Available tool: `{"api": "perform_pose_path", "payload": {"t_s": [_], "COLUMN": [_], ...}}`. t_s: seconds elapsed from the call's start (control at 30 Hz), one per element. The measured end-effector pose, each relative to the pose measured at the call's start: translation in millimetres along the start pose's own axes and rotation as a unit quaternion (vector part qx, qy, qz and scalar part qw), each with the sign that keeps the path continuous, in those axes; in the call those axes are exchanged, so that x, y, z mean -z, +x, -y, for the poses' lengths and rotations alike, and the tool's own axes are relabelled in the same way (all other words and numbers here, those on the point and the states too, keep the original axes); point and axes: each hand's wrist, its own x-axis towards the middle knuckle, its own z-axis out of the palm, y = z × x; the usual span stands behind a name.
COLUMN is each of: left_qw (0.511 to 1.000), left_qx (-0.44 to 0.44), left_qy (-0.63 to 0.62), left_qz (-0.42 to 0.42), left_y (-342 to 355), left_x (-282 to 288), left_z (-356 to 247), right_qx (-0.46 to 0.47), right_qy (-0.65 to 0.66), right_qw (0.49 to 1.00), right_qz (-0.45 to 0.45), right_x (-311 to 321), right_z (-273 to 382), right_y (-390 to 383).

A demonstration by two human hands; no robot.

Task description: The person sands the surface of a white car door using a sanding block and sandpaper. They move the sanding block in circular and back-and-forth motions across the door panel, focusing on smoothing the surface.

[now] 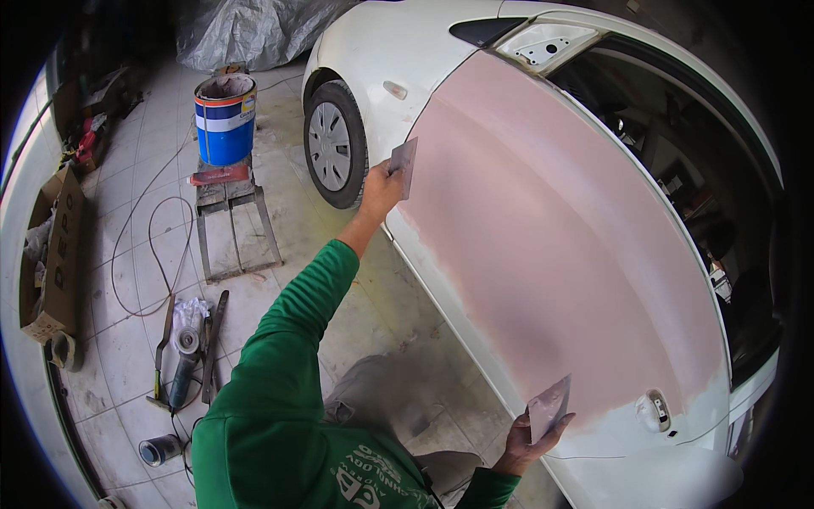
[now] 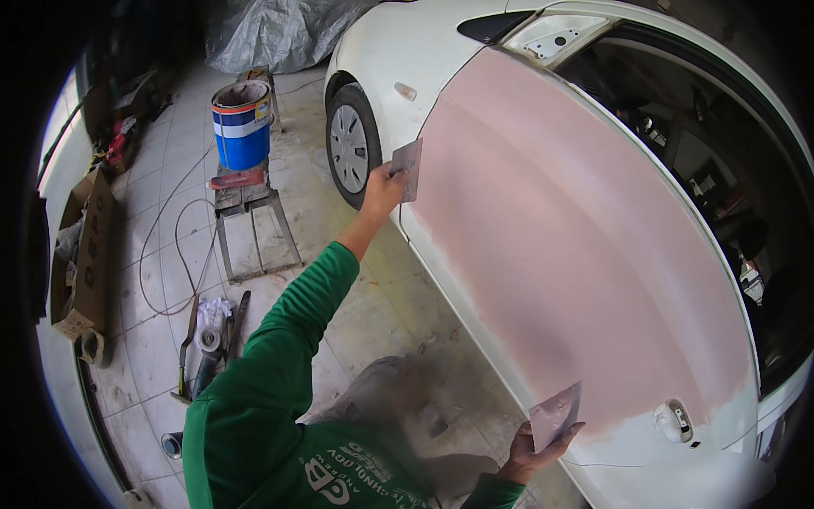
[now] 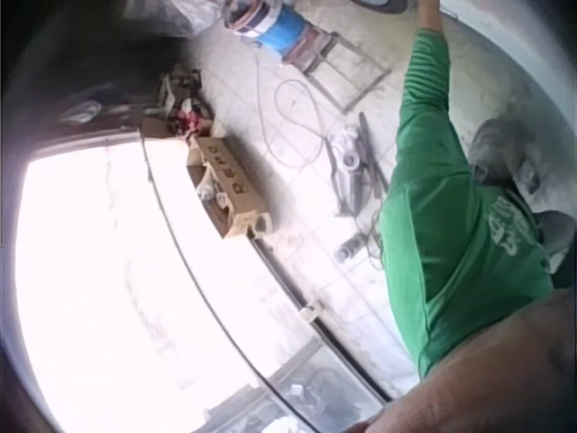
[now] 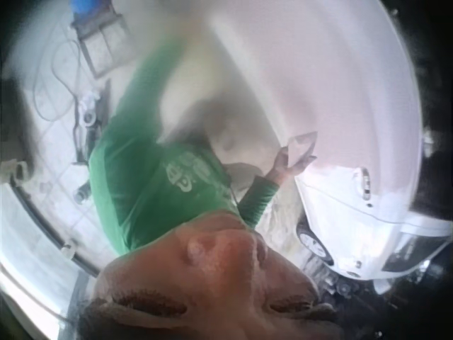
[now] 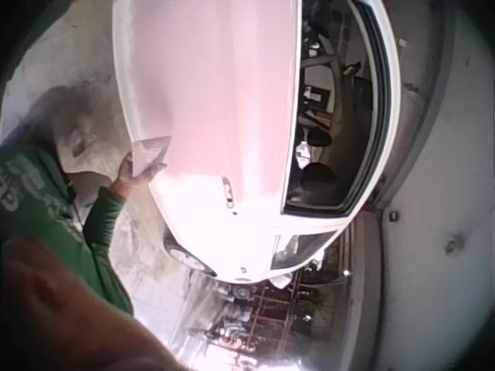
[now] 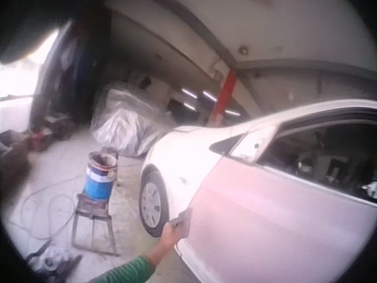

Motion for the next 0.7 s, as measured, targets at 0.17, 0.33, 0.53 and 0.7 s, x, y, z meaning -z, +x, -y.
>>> {"api": "perform_pose_path", "payload": {"t_s": [0.17, 0.33, 0.53, 0.7], "left_qw": [0.983, 0.953, 0.949, 0.936], "left_qx": [-0.121, -0.107, -0.096, -0.19], "left_qy": [0.124, 0.277, 0.3, 0.295], "left_qz": [-0.063, -0.063, -0.009, -0.033], "left_y": [72, 142, 143, 91], "left_x": [-24, -28, -53, -95], "left_z": [-45, -64, -70, -75], "right_qx": [0.011, 0.04, 0.047, 0.037], "right_qy": [-0.04, -0.041, -0.053, 0.01], "right_qw": [0.999, 0.998, 0.997, 0.999], "right_qz": [0.029, -0.029, -0.034, -0.02], "right_x": [2, -13, -2, 3], "right_z": [12, 11, 22, 28], "right_y": [13, 9, 0, -4]}}
